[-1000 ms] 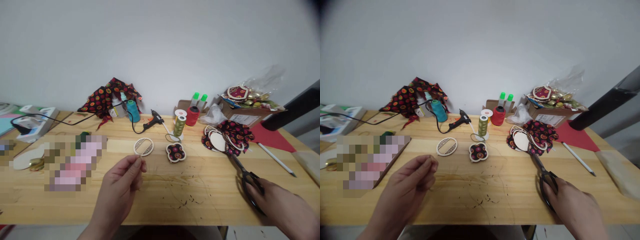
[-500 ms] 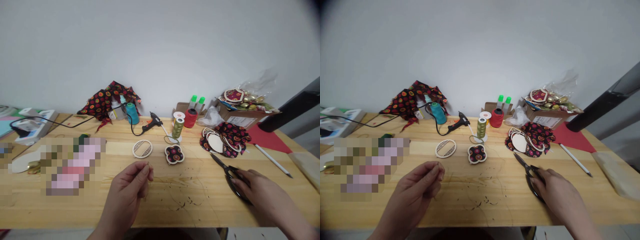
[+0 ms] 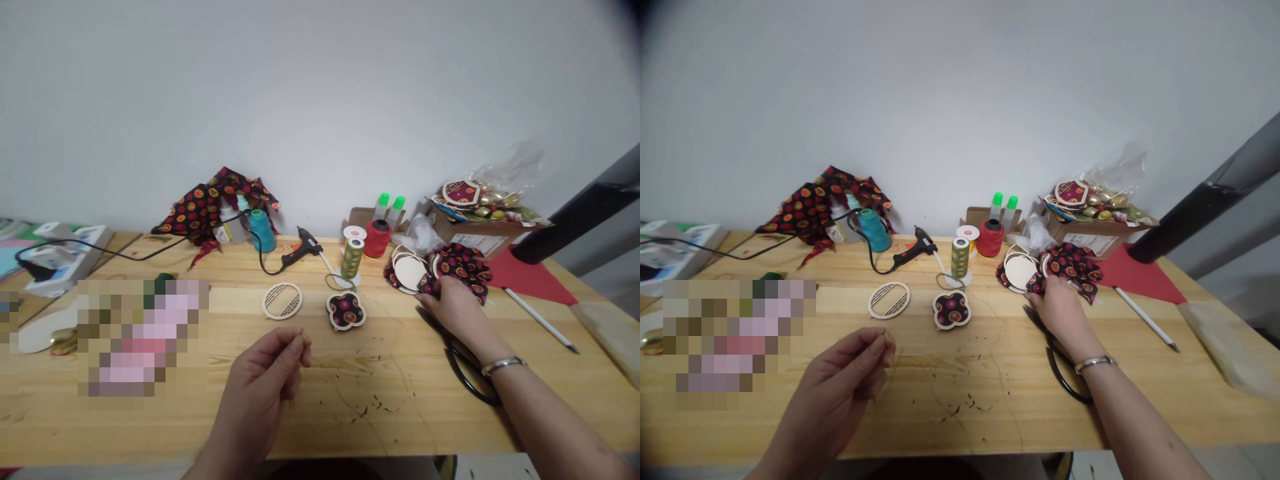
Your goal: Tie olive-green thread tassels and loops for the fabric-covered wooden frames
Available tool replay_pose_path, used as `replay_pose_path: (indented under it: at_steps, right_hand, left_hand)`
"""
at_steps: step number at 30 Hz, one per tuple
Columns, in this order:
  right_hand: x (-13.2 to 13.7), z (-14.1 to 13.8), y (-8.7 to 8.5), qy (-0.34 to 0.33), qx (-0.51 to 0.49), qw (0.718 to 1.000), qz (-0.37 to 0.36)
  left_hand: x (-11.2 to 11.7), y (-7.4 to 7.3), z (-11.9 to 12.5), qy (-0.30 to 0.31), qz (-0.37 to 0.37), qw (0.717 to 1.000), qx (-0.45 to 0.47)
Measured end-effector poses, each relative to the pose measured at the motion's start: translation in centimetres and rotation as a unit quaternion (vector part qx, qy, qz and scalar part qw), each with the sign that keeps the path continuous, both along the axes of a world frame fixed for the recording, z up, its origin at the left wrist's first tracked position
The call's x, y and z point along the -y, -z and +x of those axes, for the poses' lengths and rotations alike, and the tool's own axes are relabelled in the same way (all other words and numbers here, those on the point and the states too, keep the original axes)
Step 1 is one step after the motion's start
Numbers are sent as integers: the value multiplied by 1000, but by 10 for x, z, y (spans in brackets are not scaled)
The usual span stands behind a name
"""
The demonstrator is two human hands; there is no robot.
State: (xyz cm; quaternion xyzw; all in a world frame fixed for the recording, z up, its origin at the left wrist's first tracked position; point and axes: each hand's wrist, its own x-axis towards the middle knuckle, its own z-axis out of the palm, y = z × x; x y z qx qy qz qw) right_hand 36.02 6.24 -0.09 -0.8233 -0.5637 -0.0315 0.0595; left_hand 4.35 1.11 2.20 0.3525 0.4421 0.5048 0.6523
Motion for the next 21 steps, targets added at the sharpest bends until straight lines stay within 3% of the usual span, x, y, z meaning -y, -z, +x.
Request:
replay_pose_path:
  at_steps: [5,9,10,12,13,16,21]
  right_hand:
    - [-6,-21,-19,-27,6,1000,-2]
    - [23,-64,-30,-102,-23,995,0]
    - [33,-78,-30,-154,-55,986,-9]
    - [52,-106,-26,-309,-189,932,-19]
    - [59,-120,-23,-333,-220,917,-29]
    - [70,-151,-11,-348,-210,913,-39]
    - [62,-178,0,-371,-90,924,-1]
  left_hand:
    - [0,1,-3,-3,1,1000,-2]
    - [-1,0,-4,-12,4,1000,2]
    - [-1,-1,-4,-12,2,1000,5]
    - [-2,-1,-2,-10,1,1000,13]
    - [-3,-1,-2,-10,1,1000,17]
    - [-3,-2,0,-16,2,1000,22]
    - [-3,-3,-5,-49,15,999,14]
